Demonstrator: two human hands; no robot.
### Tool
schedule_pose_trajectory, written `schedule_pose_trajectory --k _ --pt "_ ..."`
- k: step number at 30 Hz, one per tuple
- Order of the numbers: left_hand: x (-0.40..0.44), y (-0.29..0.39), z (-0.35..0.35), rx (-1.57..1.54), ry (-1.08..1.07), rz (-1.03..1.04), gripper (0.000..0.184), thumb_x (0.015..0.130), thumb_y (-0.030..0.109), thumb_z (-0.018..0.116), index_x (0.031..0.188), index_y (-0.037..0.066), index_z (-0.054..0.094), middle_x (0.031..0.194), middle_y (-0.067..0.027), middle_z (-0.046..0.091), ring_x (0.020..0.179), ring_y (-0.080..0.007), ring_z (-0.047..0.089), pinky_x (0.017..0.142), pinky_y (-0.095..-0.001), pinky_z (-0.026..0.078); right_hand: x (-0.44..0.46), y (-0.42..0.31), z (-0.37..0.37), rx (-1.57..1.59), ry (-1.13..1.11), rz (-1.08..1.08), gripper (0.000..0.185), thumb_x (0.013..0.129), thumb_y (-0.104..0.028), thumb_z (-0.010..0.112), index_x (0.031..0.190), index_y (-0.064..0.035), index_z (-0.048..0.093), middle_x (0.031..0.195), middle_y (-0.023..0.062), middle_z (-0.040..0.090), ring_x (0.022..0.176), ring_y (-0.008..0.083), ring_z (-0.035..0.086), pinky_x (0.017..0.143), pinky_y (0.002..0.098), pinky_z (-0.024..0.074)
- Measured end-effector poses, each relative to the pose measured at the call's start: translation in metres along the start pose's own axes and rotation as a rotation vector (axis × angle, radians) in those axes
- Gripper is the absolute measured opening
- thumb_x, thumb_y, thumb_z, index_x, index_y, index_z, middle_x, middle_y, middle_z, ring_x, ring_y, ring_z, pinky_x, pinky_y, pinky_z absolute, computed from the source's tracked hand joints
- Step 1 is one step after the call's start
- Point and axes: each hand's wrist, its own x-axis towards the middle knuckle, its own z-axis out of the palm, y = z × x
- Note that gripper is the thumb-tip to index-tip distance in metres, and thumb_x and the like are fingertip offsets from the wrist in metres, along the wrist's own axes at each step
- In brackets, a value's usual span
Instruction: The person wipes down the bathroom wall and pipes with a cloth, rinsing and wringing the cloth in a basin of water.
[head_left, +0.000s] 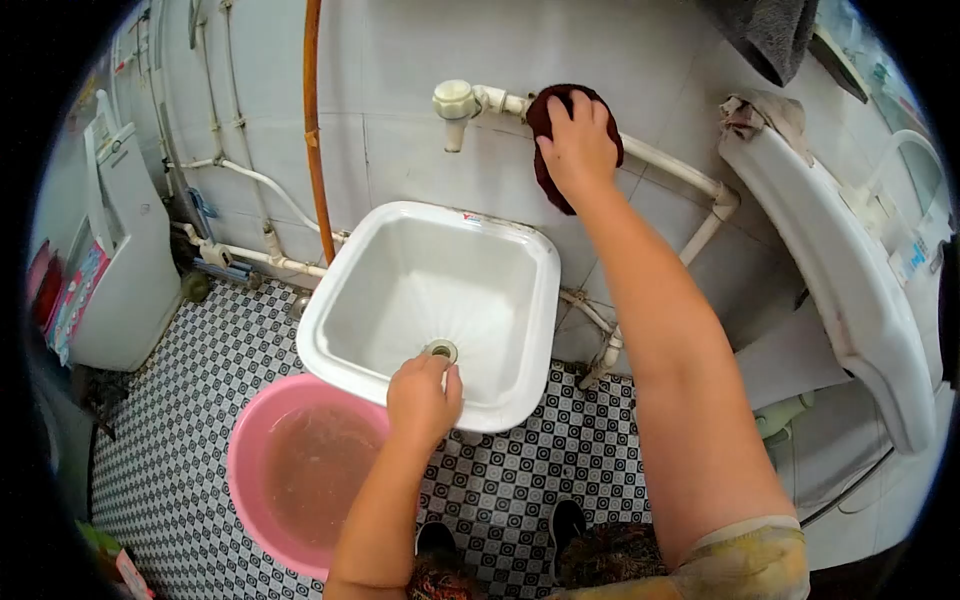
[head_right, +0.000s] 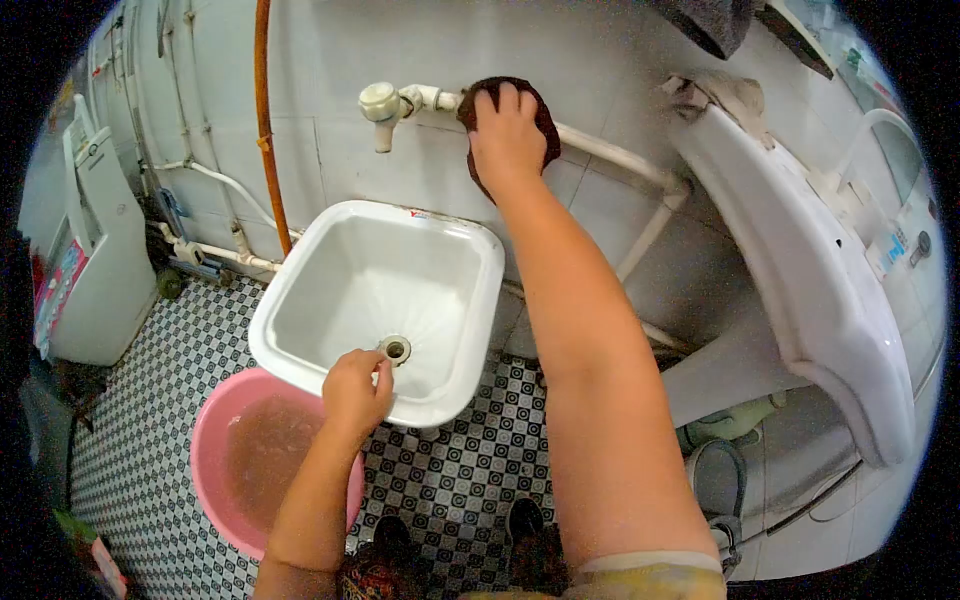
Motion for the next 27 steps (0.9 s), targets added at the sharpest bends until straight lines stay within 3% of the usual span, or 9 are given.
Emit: schedule_pose_trajectory --k 2,3,5,9,13,17,23,24,27 --pt "-0.013 0.011 -0.006 -0.001 0.049 -0.022 0.009 0.074 0.011 0.057 0.076 0.003 0.061 0.074 -0.0131 0.059 0.072 -0.0297 0.057 0.065 -0.0382 0.045 0.005 0.006 -0.001 -0.075 0.084 -0.150 0.042 0.067 -0.013 0.065 0.107 -0.0084 0.050 0.108 0.0114 0.046 0.103 0.0303 0.044 0.068 0.0367 0.0521" --pt "0.008 -0.017 0.000 0.042 0.040 0.016 0.009 0.074 0.011 0.057 0.076 0.003 0.061 0.074 -0.0131 0.059 0.072 -0.0297 0.057 0.065 -0.0382 0.045 0.011 0.004 0.025 -0.093 0.006 -0.070 0.045 0.071 -0.019 0.067 0.110 -0.0142 0.047 0.113 0.0077 0.046 0.104 0.0281 0.044 0.074 0.0381 0.0498" --pt "0.005 -0.009 0.008 0.003 0.035 -0.024 0.011 0.073 0.012 0.057 0.075 0.001 0.059 0.073 -0.0137 0.058 0.073 -0.0315 0.055 0.066 -0.0408 0.044 0.011 0.022 0.018 -0.152 -0.071 -0.116 0.043 0.071 -0.019 0.066 0.110 -0.0156 0.046 0.109 0.0048 0.047 0.103 0.0260 0.046 0.073 0.0380 0.0498" --pt "0.004 -0.006 0.007 -0.015 0.028 -0.035 0.010 0.073 0.011 0.057 0.074 0.001 0.059 0.072 -0.0136 0.057 0.071 -0.0319 0.054 0.063 -0.0413 0.043 -0.007 0.054 0.002 -0.155 -0.022 -0.148 0.042 0.067 -0.016 0.066 0.105 -0.0131 0.047 0.102 0.0063 0.049 0.101 0.0274 0.047 0.074 0.0382 0.0497" --pt "0.004 -0.006 0.007 0.002 0.040 -0.015 0.010 0.072 0.010 0.057 0.071 0.001 0.057 0.069 -0.0138 0.056 0.069 -0.0323 0.053 0.062 -0.0416 0.042 -0.035 0.106 -0.018 -0.209 -0.001 -0.123 0.049 0.069 -0.017 0.067 0.113 -0.0165 0.045 0.113 0.0062 0.047 0.106 0.0269 0.045 0.077 0.0400 0.0486" --pt "0.004 -0.009 0.010 0.011 0.069 0.055 0.011 0.072 0.010 0.057 0.069 0.000 0.055 0.067 -0.0139 0.055 0.067 -0.0318 0.052 0.061 -0.0418 0.042 -0.064 0.142 -0.038 -0.335 -0.036 0.052 0.052 0.070 -0.015 0.066 0.117 -0.0157 0.045 0.120 0.0049 0.044 0.111 0.0269 0.042 0.081 0.0387 0.0457" --pt "0.005 -0.003 0.010 0.097 0.044 0.074 0.009 0.072 0.009 0.056 0.067 0.001 0.055 0.066 -0.0132 0.055 0.066 -0.0302 0.052 0.062 -0.0406 0.041 -0.028 0.076 0.002 -0.172 -0.008 -0.043 0.043 0.072 -0.011 0.057 0.113 -0.0134 0.044 0.121 0.0082 0.044 0.113 0.0279 0.041 0.081 0.0399 0.0460" --pt "0.004 -0.004 0.011 0.106 0.043 0.070 0.009 0.072 0.009 0.056 0.067 0.002 0.055 0.067 -0.0131 0.055 0.066 -0.0300 0.052 0.062 -0.0403 0.041 -0.020 0.056 0.010 -0.155 0.086 -0.126 0.031 0.074 -0.006 0.051 0.105 -0.0083 0.048 0.111 0.0094 0.047 0.107 0.0275 0.044 0.072 0.0374 0.0510" --pt "0.004 -0.006 0.011 0.080 0.072 0.049 0.007 0.072 0.008 0.055 0.069 0.002 0.056 0.067 -0.0131 0.055 0.066 -0.0301 0.052 0.062 -0.0404 0.041 0.006 0.012 0.026 -0.129 0.035 -0.091 0.031 0.071 -0.004 0.054 0.102 -0.0030 0.050 0.103 0.0114 0.048 0.100 0.0280 0.047 0.069 0.0355 0.0518"
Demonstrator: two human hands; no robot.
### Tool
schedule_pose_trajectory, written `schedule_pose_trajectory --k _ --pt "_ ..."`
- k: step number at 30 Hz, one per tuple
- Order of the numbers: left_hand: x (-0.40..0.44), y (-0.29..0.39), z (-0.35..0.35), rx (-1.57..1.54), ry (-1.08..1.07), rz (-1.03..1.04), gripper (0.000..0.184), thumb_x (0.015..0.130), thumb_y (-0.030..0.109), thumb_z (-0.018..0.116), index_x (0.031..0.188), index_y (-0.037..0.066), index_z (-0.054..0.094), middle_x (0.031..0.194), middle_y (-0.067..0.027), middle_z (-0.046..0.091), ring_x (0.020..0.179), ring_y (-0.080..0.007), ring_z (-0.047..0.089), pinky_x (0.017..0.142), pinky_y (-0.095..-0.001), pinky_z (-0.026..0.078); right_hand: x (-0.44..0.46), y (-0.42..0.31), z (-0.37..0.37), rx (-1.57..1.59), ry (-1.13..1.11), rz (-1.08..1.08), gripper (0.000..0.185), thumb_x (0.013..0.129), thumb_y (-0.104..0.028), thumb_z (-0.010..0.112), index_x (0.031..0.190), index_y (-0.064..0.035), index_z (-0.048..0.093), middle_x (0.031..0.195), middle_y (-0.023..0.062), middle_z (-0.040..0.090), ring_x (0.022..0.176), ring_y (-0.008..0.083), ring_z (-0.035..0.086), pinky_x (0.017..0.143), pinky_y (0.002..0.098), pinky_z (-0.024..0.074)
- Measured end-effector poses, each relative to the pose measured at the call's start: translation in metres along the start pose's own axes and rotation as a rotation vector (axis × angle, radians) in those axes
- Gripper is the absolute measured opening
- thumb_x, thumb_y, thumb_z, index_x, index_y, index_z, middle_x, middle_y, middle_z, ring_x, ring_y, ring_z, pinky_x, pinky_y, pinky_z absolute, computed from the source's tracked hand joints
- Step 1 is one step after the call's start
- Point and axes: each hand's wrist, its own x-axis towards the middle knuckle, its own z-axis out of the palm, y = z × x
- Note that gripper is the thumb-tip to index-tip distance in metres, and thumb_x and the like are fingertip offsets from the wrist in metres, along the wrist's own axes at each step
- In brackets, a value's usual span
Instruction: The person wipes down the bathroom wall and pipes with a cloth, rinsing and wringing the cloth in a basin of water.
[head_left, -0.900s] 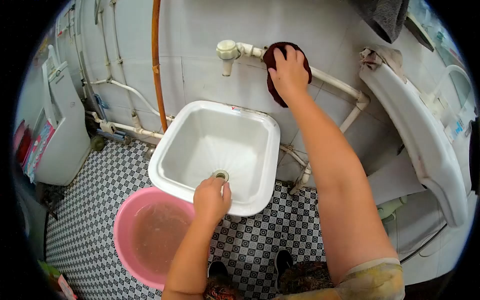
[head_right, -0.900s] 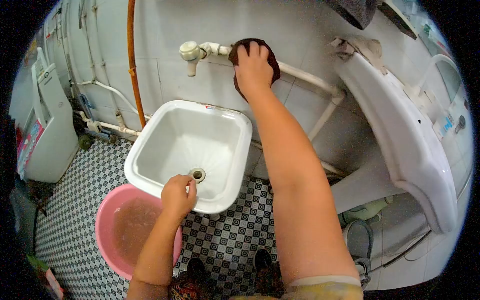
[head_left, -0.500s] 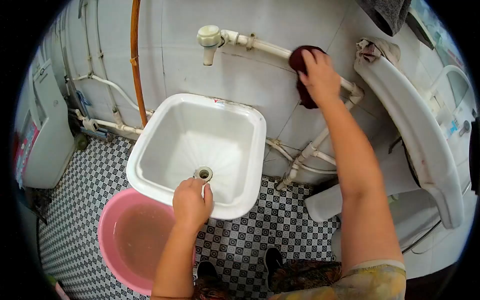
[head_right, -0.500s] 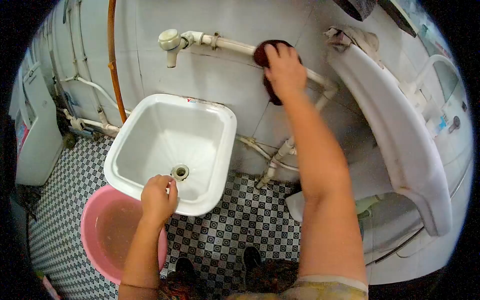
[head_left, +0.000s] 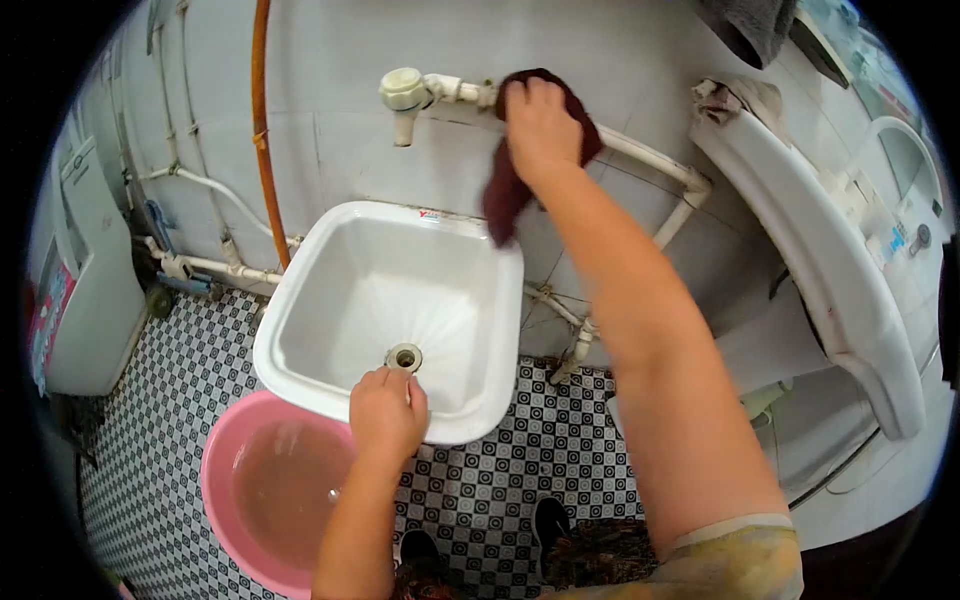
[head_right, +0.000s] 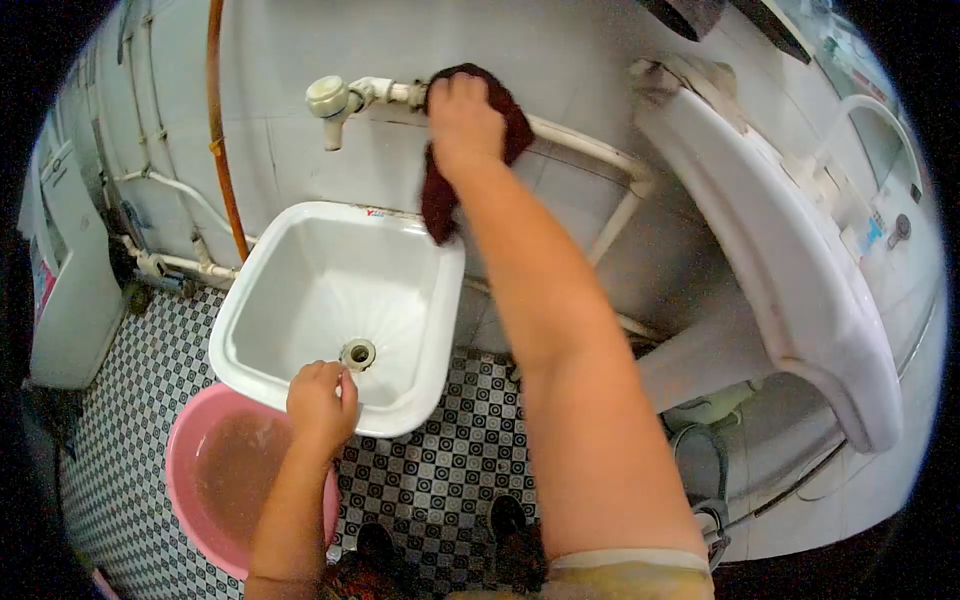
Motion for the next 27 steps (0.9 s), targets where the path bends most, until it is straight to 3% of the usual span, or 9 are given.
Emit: schedule_pose_trajectory --k 3,5,10,11,12,15,20,24,27 --pt "0.000 -0.001 0.000 -0.046 0.019 0.008 0.007 0.072 0.007 0.054 0.071 0.002 0.057 0.067 -0.0135 0.054 0.066 -0.0306 0.052 0.062 -0.0406 0.041 -0.005 0.015 -0.002 0.027 -0.009 0.023 0.032 0.071 -0.004 0.054 0.102 -0.0048 0.049 0.102 0.0108 0.048 0.100 0.0274 0.047 0.069 0.0357 0.0516" --pt "0.000 -0.001 -0.001 -0.058 0.010 0.009 0.007 0.073 0.007 0.054 0.071 0.001 0.057 0.066 -0.0137 0.054 0.066 -0.0309 0.052 0.061 -0.0408 0.041 -0.018 0.043 -0.011 0.017 0.003 -0.099 0.033 0.072 -0.005 0.053 0.104 -0.0068 0.047 0.101 0.0099 0.049 0.099 0.0269 0.048 0.069 0.0348 0.0516" --pt "-0.001 -0.001 -0.001 -0.057 0.027 -0.006 0.008 0.073 0.007 0.053 0.071 0.000 0.057 0.065 -0.0138 0.053 0.064 -0.0314 0.051 0.059 -0.0408 0.041 -0.086 0.144 -0.045 -0.080 -0.085 0.110 0.039 0.076 -0.003 0.050 0.115 -0.0071 0.044 0.120 0.0143 0.046 0.112 0.0318 0.042 0.087 0.0410 0.0430" --pt "-0.001 0.000 -0.001 -0.067 0.033 -0.007 0.008 0.073 0.007 0.053 0.071 0.000 0.057 0.065 -0.0138 0.053 0.064 -0.0314 0.051 0.059 -0.0408 0.041 -0.098 0.168 -0.042 -0.028 0.017 -0.007 0.043 0.075 0.000 0.051 0.117 -0.0038 0.042 0.122 0.0161 0.044 0.113 0.0334 0.041 0.091 0.0410 0.0394" --pt "0.000 0.000 -0.002 -0.049 0.012 -0.007 0.008 0.073 0.007 0.053 0.070 0.000 0.056 0.065 -0.0139 0.053 0.065 -0.0315 0.051 0.059 -0.0408 0.040 -0.102 0.172 -0.045 -0.062 -0.046 -0.008 0.044 0.075 0.001 0.053 0.118 -0.0007 0.042 0.122 0.0189 0.044 0.112 0.0356 0.042 0.094 0.0402 0.0366" --pt "-0.001 0.001 -0.003 -0.027 -0.003 0.000 0.008 0.072 0.007 0.054 0.067 0.000 0.055 0.065 -0.0141 0.054 0.065 -0.0316 0.051 0.060 -0.0412 0.040 -0.084 0.135 -0.069 0.207 -0.026 0.321 0.041 0.077 -0.005 0.055 0.116 0.0029 0.046 0.119 0.0211 0.047 0.109 0.0368 0.045 0.093 0.0388 0.0366" --pt "-0.002 -0.002 0.000 -0.047 0.019 0.005 0.009 0.071 0.007 0.054 0.065 0.000 0.054 0.066 -0.0141 0.054 0.066 -0.0319 0.051 0.061 -0.0419 0.039 -0.030 0.098 -0.067 0.443 0.252 0.313 0.045 0.079 -0.008 0.052 0.118 0.0094 0.041 0.121 0.0264 0.043 0.113 0.0389 0.041 0.097 0.0389 0.0320" --pt "-0.004 -0.003 0.000 -0.066 0.040 0.025 0.008 0.070 0.007 0.054 0.066 0.000 0.054 0.066 -0.0137 0.054 0.065 -0.0315 0.051 0.061 -0.0417 0.039 0.035 0.097 -0.051 0.337 0.282 0.398 0.054 0.081 -0.008 0.048 0.128 0.0091 0.025 0.132 0.0318 0.025 0.124 0.0423 0.025 0.102 0.0416 0.0270" --pt "-0.002 0.000 -0.001 -0.078 0.050 0.028 0.008 0.070 0.008 0.055 0.065 0.001 0.054 0.066 -0.0131 0.054 0.065 -0.0310 0.051 0.061 -0.0412 0.039 0.040 0.110 -0.045 0.137 0.137 0.454 0.054 0.080 -0.003 0.045 0.130 0.0068 0.024 0.134 0.0299 0.023 0.123 0.0430 0.026 0.100 0.0426 0.0296"
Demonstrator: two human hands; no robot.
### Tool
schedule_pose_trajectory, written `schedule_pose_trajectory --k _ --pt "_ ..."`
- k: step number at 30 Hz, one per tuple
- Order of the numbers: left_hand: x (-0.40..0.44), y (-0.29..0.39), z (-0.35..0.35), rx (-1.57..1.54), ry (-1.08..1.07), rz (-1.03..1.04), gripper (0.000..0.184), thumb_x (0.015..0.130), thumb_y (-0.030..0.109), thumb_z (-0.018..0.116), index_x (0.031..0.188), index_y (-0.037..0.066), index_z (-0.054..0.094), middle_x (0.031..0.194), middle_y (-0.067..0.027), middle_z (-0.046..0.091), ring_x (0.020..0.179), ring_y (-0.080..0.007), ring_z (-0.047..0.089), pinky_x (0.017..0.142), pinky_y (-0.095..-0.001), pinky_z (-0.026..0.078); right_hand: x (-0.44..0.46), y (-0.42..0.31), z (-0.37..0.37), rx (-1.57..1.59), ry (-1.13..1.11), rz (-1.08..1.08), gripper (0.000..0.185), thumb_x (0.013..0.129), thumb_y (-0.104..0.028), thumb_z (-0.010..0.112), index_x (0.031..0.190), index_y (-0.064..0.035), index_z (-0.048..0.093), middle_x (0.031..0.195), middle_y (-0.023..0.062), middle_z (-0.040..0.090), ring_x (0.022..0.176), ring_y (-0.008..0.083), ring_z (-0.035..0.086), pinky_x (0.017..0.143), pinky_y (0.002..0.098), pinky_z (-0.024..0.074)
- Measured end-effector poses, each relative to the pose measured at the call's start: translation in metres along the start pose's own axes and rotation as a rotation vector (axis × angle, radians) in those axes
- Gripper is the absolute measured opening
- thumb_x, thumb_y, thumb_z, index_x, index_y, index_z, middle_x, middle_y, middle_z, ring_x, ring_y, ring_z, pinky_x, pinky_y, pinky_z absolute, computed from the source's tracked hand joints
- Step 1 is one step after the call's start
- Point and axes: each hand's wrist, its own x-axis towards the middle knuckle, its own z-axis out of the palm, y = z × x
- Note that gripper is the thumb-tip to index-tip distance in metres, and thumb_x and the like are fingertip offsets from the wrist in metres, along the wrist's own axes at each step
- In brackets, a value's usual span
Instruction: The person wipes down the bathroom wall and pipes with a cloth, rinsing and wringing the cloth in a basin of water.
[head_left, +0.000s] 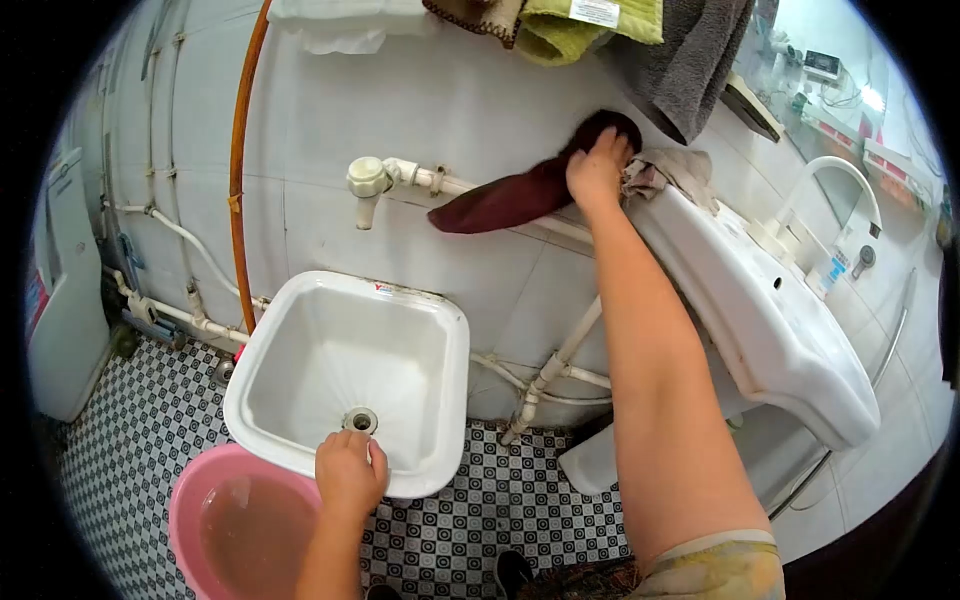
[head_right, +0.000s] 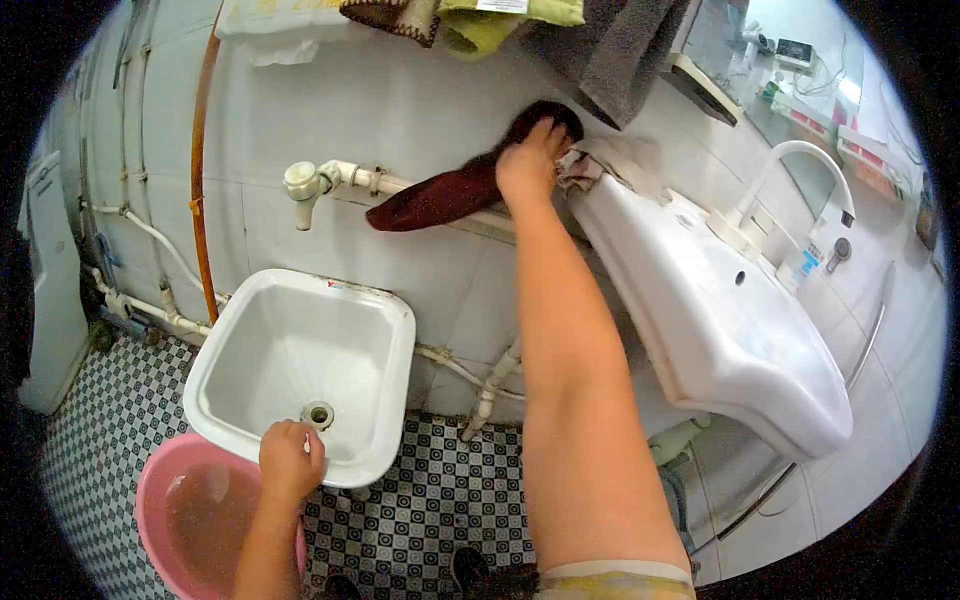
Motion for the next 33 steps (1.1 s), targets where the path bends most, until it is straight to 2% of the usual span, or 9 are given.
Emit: schedule_pose_trajectory --k 6,12,15,17,21,23,26,31,33 --pt "-0.002 -0.001 0.002 0.025 -0.006 0.022 0.009 0.070 0.010 0.055 0.065 0.002 0.055 0.066 -0.0121 0.054 0.065 -0.0302 0.051 0.061 -0.0406 0.039 -0.063 0.033 0.024 -0.110 -0.030 0.033 0.051 0.076 0.002 0.043 0.126 0.0065 0.031 0.131 0.0287 0.030 0.120 0.0430 0.031 0.100 0.0415 0.0289" --pt "-0.003 -0.003 0.002 0.038 -0.010 0.047 0.011 0.070 0.011 0.055 0.065 0.002 0.055 0.066 -0.0123 0.054 0.066 -0.0296 0.051 0.061 -0.0406 0.039 -0.022 0.009 -0.008 0.046 -0.217 0.135 0.047 0.077 0.000 0.044 0.119 0.0170 0.032 0.118 0.0352 0.038 0.110 0.0447 0.041 0.095 0.0423 0.0355" --pt "-0.002 -0.005 0.001 0.043 -0.010 0.031 0.011 0.070 0.012 0.056 0.064 0.003 0.055 0.067 -0.0122 0.054 0.066 -0.0291 0.051 0.061 -0.0405 0.039 0.022 -0.002 0.008 -0.223 -0.122 -0.154 0.051 0.078 -0.004 0.043 0.124 0.0143 0.029 0.128 0.0315 0.031 0.123 0.0384 0.027 0.104 0.0436 0.0212" --pt "-0.001 -0.004 0.002 0.044 -0.016 0.020 0.012 0.069 0.012 0.056 0.063 0.003 0.054 0.066 -0.0120 0.054 0.066 -0.0289 0.051 0.061 -0.0404 0.039 0.042 -0.029 0.004 -0.255 -0.179 -0.098 0.055 0.077 -0.004 0.045 0.128 0.0109 0.027 0.134 0.0266 0.026 0.126 0.0362 0.023 0.107 0.0410 0.0152" --pt "0.000 -0.002 0.002 0.053 -0.012 0.030 0.012 0.069 0.012 0.056 0.061 0.004 0.053 0.065 -0.0111 0.053 0.066 -0.0288 0.051 0.060 -0.0399 0.039 0.008 -0.020 0.042 -0.246 -0.113 -0.268 0.055 0.079 0.003 0.039 0.133 -0.0018 0.029 0.141 0.0153 0.020 0.130 0.0323 0.018 0.106 0.0372 0.0189" --pt "-0.001 -0.003 0.002 0.052 -0.012 0.038 0.012 0.069 0.013 0.056 0.061 0.004 0.053 0.065 -0.0108 0.053 0.066 -0.0288 0.051 0.060 -0.0398 0.039 -0.022 -0.017 0.040 -0.098 -0.194 -0.362 0.052 0.079 0.003 0.034 0.130 -0.0032 0.033 0.137 0.0167 0.028 0.127 0.0319 0.026 0.106 0.0369 0.0206" --pt "-0.003 -0.004 0.001 0.037 -0.013 0.048 0.013 0.069 0.013 0.056 0.061 0.004 0.054 0.065 -0.0107 0.053 0.066 -0.0284 0.051 0.060 -0.0397 0.039 -0.040 -0.013 0.012 -0.101 -0.548 -0.536 0.051 0.080 0.001 0.033 0.129 -0.0089 0.036 0.133 0.0124 0.037 0.123 0.0285 0.034 0.103 0.0357 0.0273" --pt "-0.001 -0.004 -0.002 0.010 -0.054 0.017 0.010 0.068 0.011 0.056 0.067 0.001 0.056 0.067 -0.0129 0.055 0.067 -0.0303 0.052 0.063 -0.0408 0.040 0.032 0.005 0.037 -0.317 -0.010 -0.363 0.053 0.077 -0.002 0.038 0.130 -0.0030 0.034 0.131 0.0186 0.038 0.117 0.0319 0.038 0.100 0.0374 0.0292" --pt "0.000 -0.002 -0.003 0.023 -0.078 0.005 0.010 0.068 0.011 0.056 0.068 0.001 0.056 0.067 -0.0128 0.055 0.067 -0.0304 0.052 0.063 -0.0408 0.041 0.054 -0.023 0.020 -0.130 0.015 -0.231 0.051 0.076 -0.003 0.039 0.127 0.0000 0.037 0.129 0.0214 0.039 0.117 0.0335 0.038 0.100 0.0387 0.0294"
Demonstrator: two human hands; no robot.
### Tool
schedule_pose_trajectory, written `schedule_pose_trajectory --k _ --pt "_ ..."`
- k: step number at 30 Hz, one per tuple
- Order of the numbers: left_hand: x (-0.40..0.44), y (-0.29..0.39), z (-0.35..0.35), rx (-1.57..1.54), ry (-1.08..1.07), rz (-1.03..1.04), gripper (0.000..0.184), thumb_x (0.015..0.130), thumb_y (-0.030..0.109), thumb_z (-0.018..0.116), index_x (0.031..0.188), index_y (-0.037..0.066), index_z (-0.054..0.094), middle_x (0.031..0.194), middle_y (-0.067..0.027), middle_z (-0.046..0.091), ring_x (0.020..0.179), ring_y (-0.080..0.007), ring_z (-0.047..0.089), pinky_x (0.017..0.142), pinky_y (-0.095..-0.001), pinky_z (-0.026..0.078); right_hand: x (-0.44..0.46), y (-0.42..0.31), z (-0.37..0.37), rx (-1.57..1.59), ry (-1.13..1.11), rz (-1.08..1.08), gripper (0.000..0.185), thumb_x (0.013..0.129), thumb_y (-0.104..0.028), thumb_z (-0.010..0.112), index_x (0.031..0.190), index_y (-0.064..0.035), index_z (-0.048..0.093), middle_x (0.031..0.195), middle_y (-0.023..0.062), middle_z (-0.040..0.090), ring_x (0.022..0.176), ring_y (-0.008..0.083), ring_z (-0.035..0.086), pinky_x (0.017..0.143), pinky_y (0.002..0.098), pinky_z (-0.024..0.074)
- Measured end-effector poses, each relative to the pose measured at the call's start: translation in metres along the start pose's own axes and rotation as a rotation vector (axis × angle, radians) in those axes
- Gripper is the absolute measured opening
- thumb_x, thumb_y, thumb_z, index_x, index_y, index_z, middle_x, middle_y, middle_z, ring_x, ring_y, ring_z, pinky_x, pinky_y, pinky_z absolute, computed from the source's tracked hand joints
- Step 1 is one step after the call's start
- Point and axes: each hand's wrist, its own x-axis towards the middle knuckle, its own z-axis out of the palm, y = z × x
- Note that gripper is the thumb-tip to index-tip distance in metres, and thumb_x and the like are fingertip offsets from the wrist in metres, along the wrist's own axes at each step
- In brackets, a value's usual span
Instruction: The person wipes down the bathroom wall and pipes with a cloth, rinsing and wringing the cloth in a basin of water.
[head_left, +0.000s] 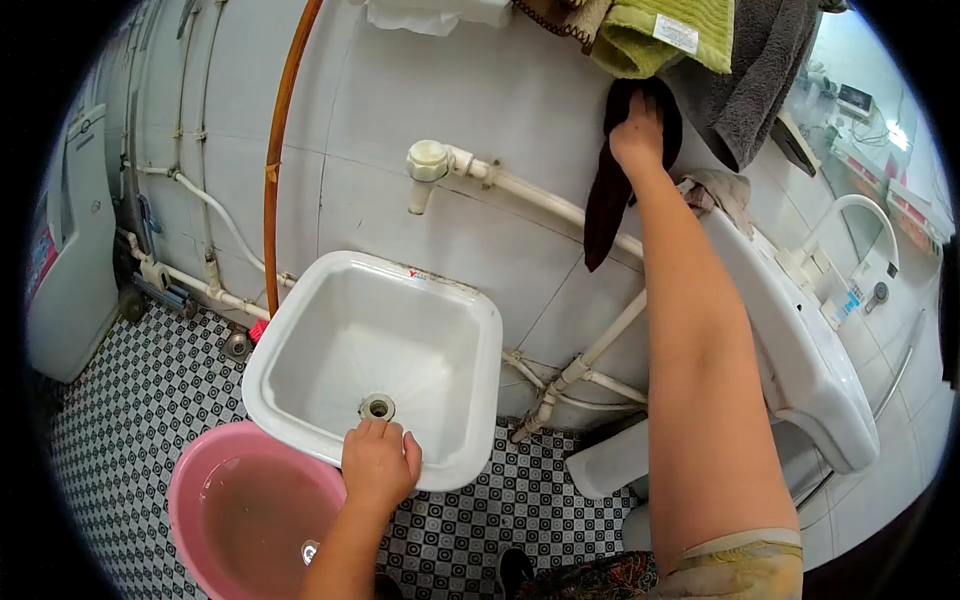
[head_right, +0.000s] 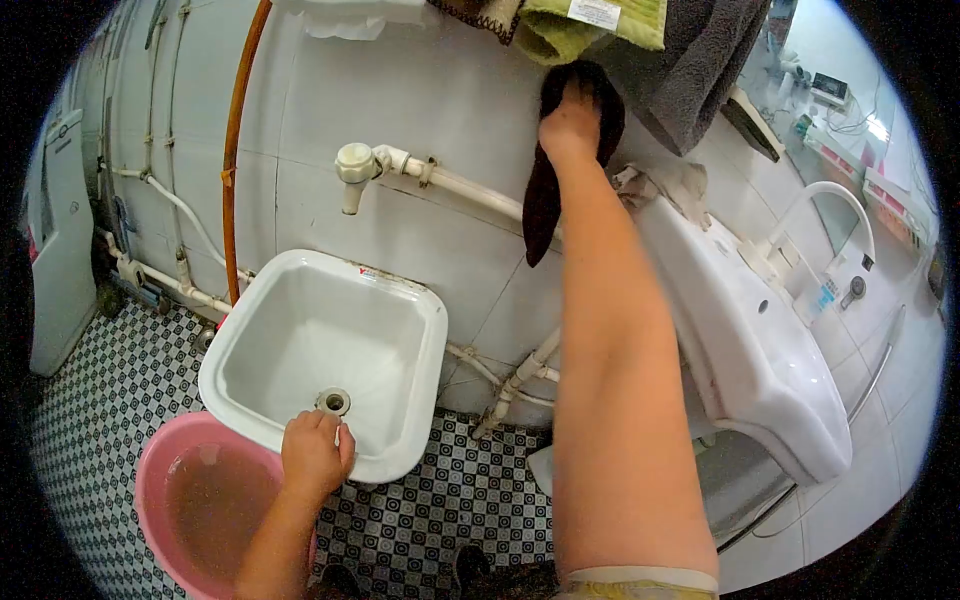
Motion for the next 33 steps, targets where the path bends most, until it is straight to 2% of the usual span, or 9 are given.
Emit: schedule_pose_trajectory --k 3,4,8,14,18,20,24,30,33 --pt "0.001 0.000 0.001 0.012 -0.008 0.008 0.009 0.068 0.011 0.056 0.068 0.002 0.056 0.067 -0.0126 0.055 0.066 -0.0305 0.052 0.063 -0.0407 0.041 -0.024 -0.011 0.032 0.261 -0.147 0.073 0.043 0.078 -0.002 0.038 0.120 -0.0006 0.045 0.123 0.0202 0.045 0.116 0.0355 0.039 0.101 0.0380 0.0286" --pt "0.002 0.000 0.001 0.012 0.002 0.020 0.009 0.068 0.011 0.056 0.068 0.002 0.056 0.067 -0.0125 0.055 0.066 -0.0305 0.052 0.063 -0.0406 0.041 -0.047 -0.012 0.035 0.094 -0.119 -0.311 0.044 0.078 0.001 0.035 0.120 -0.0015 0.046 0.126 0.0178 0.044 0.119 0.0325 0.038 0.101 0.0365 0.0289" --pt "-0.003 -0.006 -0.001 -0.025 -0.007 0.030 0.009 0.068 0.011 0.056 0.069 0.002 0.057 0.068 -0.0122 0.055 0.067 -0.0303 0.052 0.063 -0.0402 0.041 -0.083 -0.020 -0.001 0.166 -0.516 -0.412 0.052 0.073 0.005 0.038 0.122 -0.0089 0.046 0.126 0.0133 0.046 0.112 0.0296 0.046 0.096 0.0322 0.0366" --pt "-0.003 -0.005 0.000 -0.022 0.002 0.018 0.009 0.068 0.011 0.056 0.071 0.003 0.057 0.070 -0.0116 0.055 0.068 -0.0300 0.052 0.064 -0.0407 0.041 -0.013 -0.030 0.010 -0.012 -0.154 -0.279 0.048 0.083 -0.005 0.039 0.130 -0.0120 0.036 0.137 0.0088 0.033 0.121 0.0305 0.036 0.100 0.0351 0.0321" --pt "-0.003 -0.007 0.001 -0.007 0.016 0.044 0.013 0.069 0.014 0.057 0.062 0.004 0.054 0.066 -0.0106 0.053 0.069 -0.0275 0.051 0.062 -0.0382 0.040 -0.009 -0.044 0.035 0.092 -0.122 -0.181 0.049 0.083 -0.004 0.038 0.131 -0.0147 0.036 0.137 0.0064 0.033 0.121 0.0289 0.037 0.101 0.0354 0.0318" --pt "0.001 -0.005 0.002 -0.015 0.048 0.044 0.013 0.069 0.014 0.057 0.062 0.004 0.054 0.066 -0.0106 0.052 0.068 -0.0275 0.051 0.062 -0.0383 0.040 -0.031 -0.033 0.031 0.079 -0.320 -0.466 0.056 0.075 0.004 0.035 0.127 -0.0151 0.041 0.132 0.0089 0.039 0.116 0.0286 0.042 0.096 0.0352 0.0365" --pt "-0.001 -0.006 -0.001 -0.028 0.047 0.055 0.012 0.069 0.012 0.056 0.062 0.004 0.053 0.065 -0.0105 0.052 0.065 -0.0277 0.051 0.059 -0.0386 0.039 -0.055 -0.044 -0.003 -0.121 -0.575 -0.541 0.054 0.076 0.001 0.037 0.125 -0.0202 0.045 0.130 0.0015 0.043 0.104 0.0235 0.053 0.085 0.0343 0.0450" --pt "-0.001 -0.005 0.000 -0.015 0.056 0.028 0.010 0.069 0.012 0.057 0.063 0.004 0.054 0.064 -0.0101 0.052 0.064 -0.0276 0.051 0.059 -0.0384 0.039 -0.023 -0.060 0.030 0.010 -0.028 -0.447 0.047 0.077 0.000 0.039 0.121 -0.0124 0.048 0.130 0.0071 0.042 0.112 0.0264 0.046 0.090 0.0363 0.0412" --pt "-0.001 -0.003 0.001 -0.026 0.063 0.019 0.010 0.069 0.012 0.057 0.063 0.004 0.054 0.065 -0.0104 0.052 0.065 -0.0278 0.051 0.059 -0.0385 0.040 -0.042 -0.054 0.020 0.005 -0.362 -0.521 0.049 0.076 0.002 0.038 0.122 -0.0127 0.047 0.130 0.0049 0.043 0.109 0.0266 0.049 0.088 0.0364 0.0427"
